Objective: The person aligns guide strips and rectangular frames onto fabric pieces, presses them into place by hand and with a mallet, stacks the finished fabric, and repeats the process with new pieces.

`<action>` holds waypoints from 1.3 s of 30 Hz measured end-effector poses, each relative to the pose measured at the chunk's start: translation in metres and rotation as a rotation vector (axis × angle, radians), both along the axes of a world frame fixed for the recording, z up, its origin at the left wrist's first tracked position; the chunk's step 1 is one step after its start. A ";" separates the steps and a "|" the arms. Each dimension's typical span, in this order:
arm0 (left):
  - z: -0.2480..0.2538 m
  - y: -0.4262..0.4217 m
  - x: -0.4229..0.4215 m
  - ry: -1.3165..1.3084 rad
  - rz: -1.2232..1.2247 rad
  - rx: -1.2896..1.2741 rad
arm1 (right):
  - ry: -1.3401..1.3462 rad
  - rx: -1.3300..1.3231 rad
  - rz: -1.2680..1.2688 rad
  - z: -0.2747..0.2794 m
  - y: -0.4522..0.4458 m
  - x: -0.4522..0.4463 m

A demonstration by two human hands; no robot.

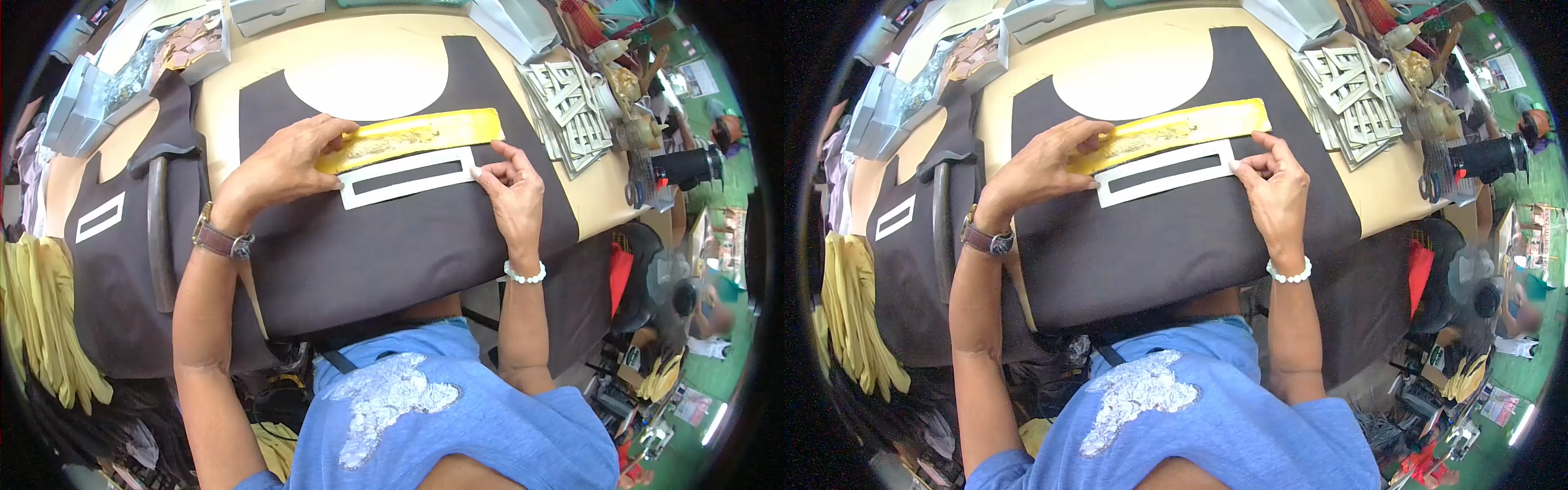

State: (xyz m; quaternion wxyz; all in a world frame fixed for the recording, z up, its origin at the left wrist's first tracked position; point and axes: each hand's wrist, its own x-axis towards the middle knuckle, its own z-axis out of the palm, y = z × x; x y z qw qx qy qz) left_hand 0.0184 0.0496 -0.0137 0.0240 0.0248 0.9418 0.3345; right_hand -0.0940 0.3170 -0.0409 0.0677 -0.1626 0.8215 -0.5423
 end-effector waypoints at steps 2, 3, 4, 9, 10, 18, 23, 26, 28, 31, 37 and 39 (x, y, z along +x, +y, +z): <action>0.002 0.000 -0.001 -0.018 0.002 -0.001 | 0.005 0.039 -0.014 0.003 -0.001 0.000; 0.002 0.000 -0.001 -0.028 0.003 -0.002 | 0.007 0.058 -0.021 0.004 -0.002 0.000; 0.001 0.000 0.000 -0.027 0.012 -0.003 | 0.008 0.072 -0.026 0.005 -0.003 0.001; 0.001 -0.001 -0.001 -0.026 0.001 -0.010 | 0.009 0.082 -0.034 0.007 -0.005 -0.001; 0.001 -0.001 -0.001 -0.021 0.000 -0.012 | 0.007 0.083 -0.031 0.007 -0.005 -0.002; -0.004 0.000 0.001 0.003 0.023 -0.016 | -0.052 0.176 0.008 0.014 -0.006 -0.009; -0.001 0.007 0.001 0.062 -0.023 -0.105 | 0.105 0.323 0.097 0.008 -0.002 -0.010; 0.000 0.012 0.004 0.137 -0.044 -0.248 | 0.592 0.491 0.187 0.003 -0.005 0.005; 0.009 0.027 0.010 0.096 0.013 -0.319 | 0.868 0.655 0.184 -0.003 -0.007 0.012; 0.009 0.042 0.015 0.029 0.033 -0.450 | 0.924 0.567 0.202 -0.008 0.001 0.013; -0.008 0.054 0.048 0.239 -0.007 -0.656 | 0.640 0.370 0.095 0.008 0.003 -0.002; -0.015 0.059 0.058 0.359 0.039 -0.651 | 0.855 0.268 0.137 0.015 -0.022 0.020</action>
